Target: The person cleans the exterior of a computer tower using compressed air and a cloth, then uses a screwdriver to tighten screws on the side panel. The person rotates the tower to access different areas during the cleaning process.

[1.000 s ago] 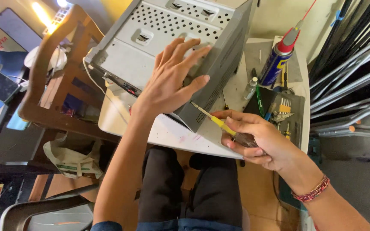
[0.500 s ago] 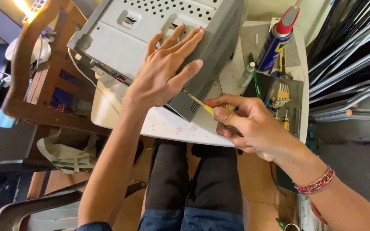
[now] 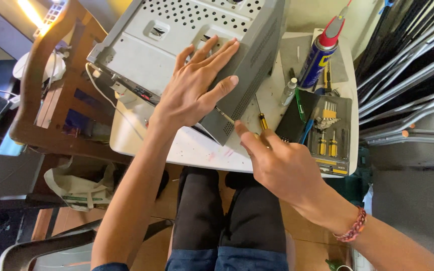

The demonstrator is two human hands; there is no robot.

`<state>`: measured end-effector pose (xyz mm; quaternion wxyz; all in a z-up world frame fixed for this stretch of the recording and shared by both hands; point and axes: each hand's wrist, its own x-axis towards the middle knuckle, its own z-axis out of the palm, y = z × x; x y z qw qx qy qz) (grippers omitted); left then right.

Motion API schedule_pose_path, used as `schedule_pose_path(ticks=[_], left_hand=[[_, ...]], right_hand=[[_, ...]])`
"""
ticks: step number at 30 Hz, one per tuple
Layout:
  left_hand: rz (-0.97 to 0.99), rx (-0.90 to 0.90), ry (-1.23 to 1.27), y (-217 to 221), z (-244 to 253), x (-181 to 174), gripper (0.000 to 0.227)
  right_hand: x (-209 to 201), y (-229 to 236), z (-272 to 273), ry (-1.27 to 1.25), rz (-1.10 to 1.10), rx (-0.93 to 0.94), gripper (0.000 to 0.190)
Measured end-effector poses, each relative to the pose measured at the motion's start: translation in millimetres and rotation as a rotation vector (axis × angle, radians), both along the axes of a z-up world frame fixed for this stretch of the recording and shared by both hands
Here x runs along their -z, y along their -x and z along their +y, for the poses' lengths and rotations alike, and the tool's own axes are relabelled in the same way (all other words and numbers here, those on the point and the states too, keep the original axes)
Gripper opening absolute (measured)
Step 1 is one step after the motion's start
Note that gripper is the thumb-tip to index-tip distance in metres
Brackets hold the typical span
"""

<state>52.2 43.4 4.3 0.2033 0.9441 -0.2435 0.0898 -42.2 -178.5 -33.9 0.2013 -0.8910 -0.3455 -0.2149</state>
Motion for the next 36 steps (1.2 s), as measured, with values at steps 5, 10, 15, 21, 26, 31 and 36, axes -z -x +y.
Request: schedule_pose_path(ticks=[5, 10, 15, 21, 26, 31, 36], left_hand=[[0.001, -0.005, 0.012, -3, -1, 3, 0.074], [0.017, -0.004, 0.011, 2, 0, -1, 0.074], [-0.018, 0.01, 0.008, -1, 1, 6, 0.073], [-0.011, 0.009, 0.034, 0, 1, 1, 0.074], [0.009, 0.034, 0.076, -3, 11, 7, 0.076], [0.049, 0.062, 0.108, -5, 8, 0, 0.082], [0.057, 0.021, 0.136, 2, 3, -9, 0.087]], right_hand=[[3, 0, -3, 0.209, -0.234, 0.06, 0.049], [3, 0, 2, 0.175, -0.236, 0.073, 0.048], [-10, -4, 4, -0.473, 0.228, -0.16, 0.03], [-3, -22, -5, -0.679, 0.973, -0.132, 0.03], [2, -27, -8, -0.804, 1.233, -0.063, 0.03], [62, -36, -32, -0.939, 1.106, 0.031, 0.033], [131, -43, -52, -0.69, 0.444, 0.433, 0.046]])
